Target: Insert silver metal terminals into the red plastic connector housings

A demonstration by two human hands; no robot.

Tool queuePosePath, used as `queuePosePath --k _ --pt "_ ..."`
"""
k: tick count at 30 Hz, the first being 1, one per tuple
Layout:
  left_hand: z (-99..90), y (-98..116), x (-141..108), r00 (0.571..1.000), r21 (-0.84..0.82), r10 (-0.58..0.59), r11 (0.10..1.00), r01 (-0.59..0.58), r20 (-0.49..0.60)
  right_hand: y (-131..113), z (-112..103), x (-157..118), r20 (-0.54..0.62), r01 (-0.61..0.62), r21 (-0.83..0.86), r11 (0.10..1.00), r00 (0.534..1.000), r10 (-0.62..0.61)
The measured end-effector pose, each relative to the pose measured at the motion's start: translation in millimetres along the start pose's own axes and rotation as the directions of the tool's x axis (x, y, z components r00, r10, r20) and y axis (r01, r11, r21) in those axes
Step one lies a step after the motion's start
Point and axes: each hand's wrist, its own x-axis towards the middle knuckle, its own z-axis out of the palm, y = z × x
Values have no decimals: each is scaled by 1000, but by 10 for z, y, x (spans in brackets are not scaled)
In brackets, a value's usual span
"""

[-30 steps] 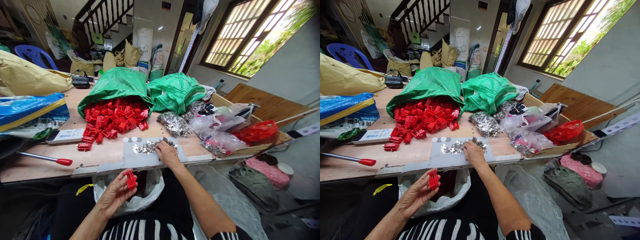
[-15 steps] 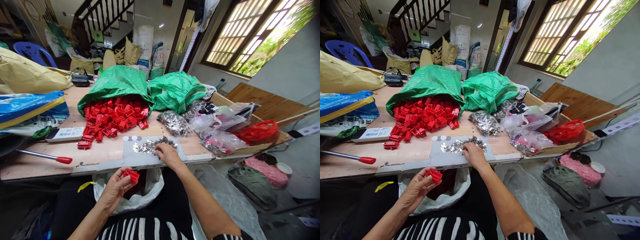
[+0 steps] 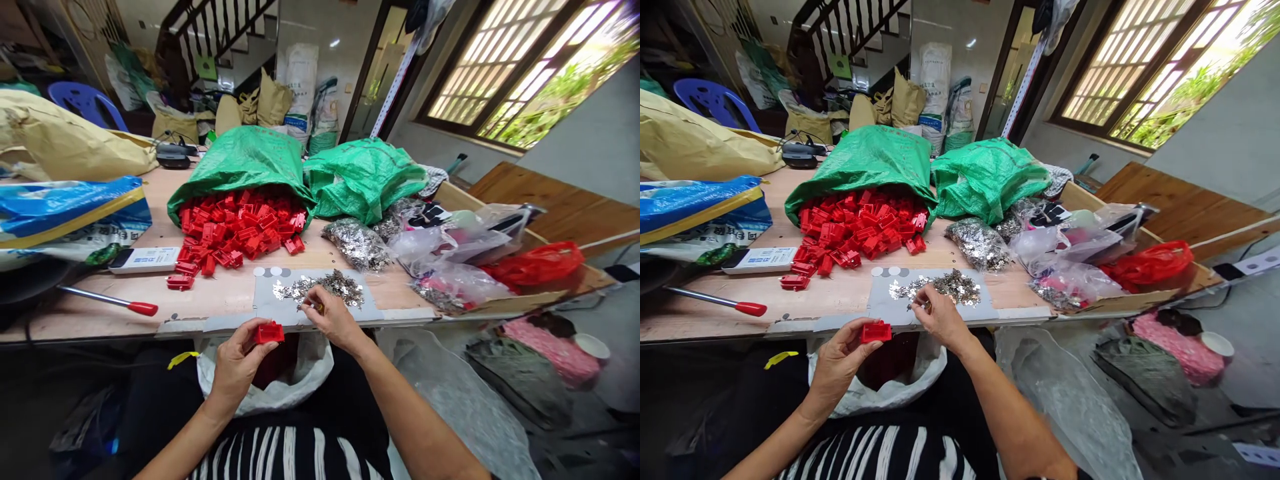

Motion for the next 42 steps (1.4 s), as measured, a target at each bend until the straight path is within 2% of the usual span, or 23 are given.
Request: queuePosePath --k 2,5,13,19,22,25,28,32,35,39,42 --pt "-11 -9 -11 1000 -2 3 1000 -3 -23 -99 57 -68 -15 31 90 995 999 -30" --pt "-14 -6 -20 999 26 20 999 -19 -32 -215 161 -161 -24 52 132 990 998 -50" --pt "14 60 -48 994 284 108 953 -109 19 -232 395 -275 -57 163 35 986 985 -161" --pt "-1 23 -77 993 225 101 968 -112 59 -218 460 -313 -37 221 69 973 975 -219" --pt "-8 13 -87 991 258 122 957 -131 50 -242 441 -331 -21 203 109 973 979 -202" --pt "-22 3 -88 978 316 207 925 -209 40 -247 389 -334 26 117 210 971 992 -126" --pt "-40 -24 -76 928 411 364 835 -365 85 -213 349 -316 36 -12 346 938 999 -1" --pt "-58 -74 -54 823 550 528 631 -547 212 -162 378 -288 80 -134 478 868 991 108" --pt "-59 -94 -49 764 570 579 538 -620 285 -156 425 -266 147 -184 549 816 982 122" --pt "-44 -108 -62 701 540 609 473 -696 370 -144 467 -238 263 -267 653 709 958 118" --pt "-27 -127 -75 691 530 603 463 -710 398 -110 496 -245 293 -292 667 685 949 119"
